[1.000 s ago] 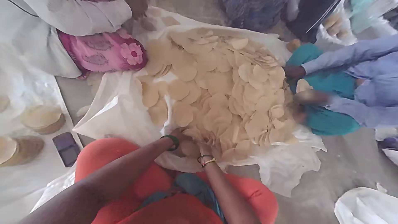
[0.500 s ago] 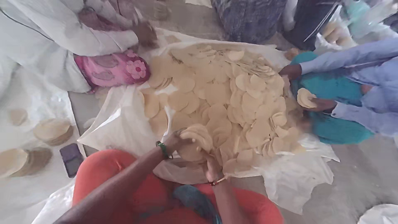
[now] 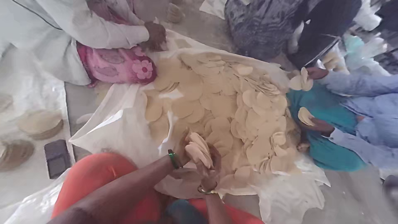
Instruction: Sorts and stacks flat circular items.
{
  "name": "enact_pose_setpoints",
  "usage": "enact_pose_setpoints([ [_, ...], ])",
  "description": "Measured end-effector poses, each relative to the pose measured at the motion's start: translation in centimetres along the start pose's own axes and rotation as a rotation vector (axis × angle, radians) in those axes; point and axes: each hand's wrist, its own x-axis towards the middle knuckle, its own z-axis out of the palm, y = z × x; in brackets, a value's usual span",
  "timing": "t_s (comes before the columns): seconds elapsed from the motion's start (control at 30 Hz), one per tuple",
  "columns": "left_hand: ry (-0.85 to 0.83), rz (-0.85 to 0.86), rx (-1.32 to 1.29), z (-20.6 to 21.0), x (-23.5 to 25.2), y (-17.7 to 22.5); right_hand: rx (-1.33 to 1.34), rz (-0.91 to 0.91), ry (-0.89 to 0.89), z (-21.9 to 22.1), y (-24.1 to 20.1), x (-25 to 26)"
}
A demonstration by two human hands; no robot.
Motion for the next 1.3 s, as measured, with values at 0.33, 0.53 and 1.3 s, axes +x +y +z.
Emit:
enact_pose_setpoints([
  [0.33, -0.236, -0.001, 0.114, -0.9, 0.2, 1.0, -0.087, -0.164, 0.081, -1.0, -1.3, 1.3],
  [0.53, -0.126, -0.079, 0.107, -0.3, -0.4, 0.3, -0.096, -0.214, 0.005, -0.9, 0.8, 1.0],
  [1.3, 0.018, 0.025, 0.232, -1.2, -0.1, -1.9, -0.488, -0.055, -0.020, 1.0, 0.4, 0.0],
])
